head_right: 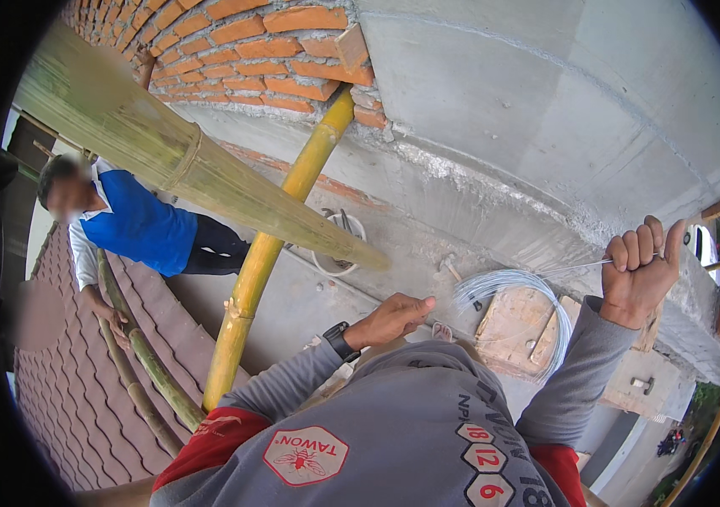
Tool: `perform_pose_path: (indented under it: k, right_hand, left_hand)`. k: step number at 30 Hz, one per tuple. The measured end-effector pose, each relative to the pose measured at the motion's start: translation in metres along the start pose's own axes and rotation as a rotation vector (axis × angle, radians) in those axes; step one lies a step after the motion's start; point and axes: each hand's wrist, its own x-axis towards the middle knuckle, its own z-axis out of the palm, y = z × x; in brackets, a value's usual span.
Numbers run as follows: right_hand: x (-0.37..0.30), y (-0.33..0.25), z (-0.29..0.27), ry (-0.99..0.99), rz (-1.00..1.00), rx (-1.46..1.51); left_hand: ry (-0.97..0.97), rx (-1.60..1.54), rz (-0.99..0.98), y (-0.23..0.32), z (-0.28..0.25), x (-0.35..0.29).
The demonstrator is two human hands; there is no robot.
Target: The person secures bamboo poles to a brick wall using metal wire. They hammer nails into the wall, cut wire, wrap it around the poles, and twist it tight with pliers. Another worker assists by holding the poles and hammering nearby.
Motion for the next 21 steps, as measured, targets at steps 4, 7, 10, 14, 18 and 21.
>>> perform_pose_path:
  k: [4, 7, 10, 14, 18, 21]
  right_hand:
    - [0.019, 0.008, 0.037, -0.281, 0.065, 0.003]
    - [0.016, 0.057, 0.085, -0.233, 0.051, -0.140]
    - [-0.021, 0.155, 0.091, -0.194, 0.217, -0.314]
    - [-0.022, 0.241, 0.032, -0.171, 0.163, -0.798]
    - [0.002, 0.306, -0.031, -0.422, 0.465, -1.539]
    - [0.008, 0.367, -0.050, -0.498, 0.798, -1.563]
  left_hand:
    - [0.109, -0.049, 0.052, 0.002, 0.008, -0.013]
    - [0.246, -0.202, 0.029, -0.002, 0.013, -0.010]
    - [0.337, -0.397, 0.061, -0.015, 0.021, 0.004]
    - [0.614, 0.142, 0.072, -0.032, 0.017, -0.003]
    - [0.910, 0.143, 0.175, -0.015, -0.053, -0.064]
    - [1.291, 0.199, 0.044, 0.008, -0.145, -0.116]
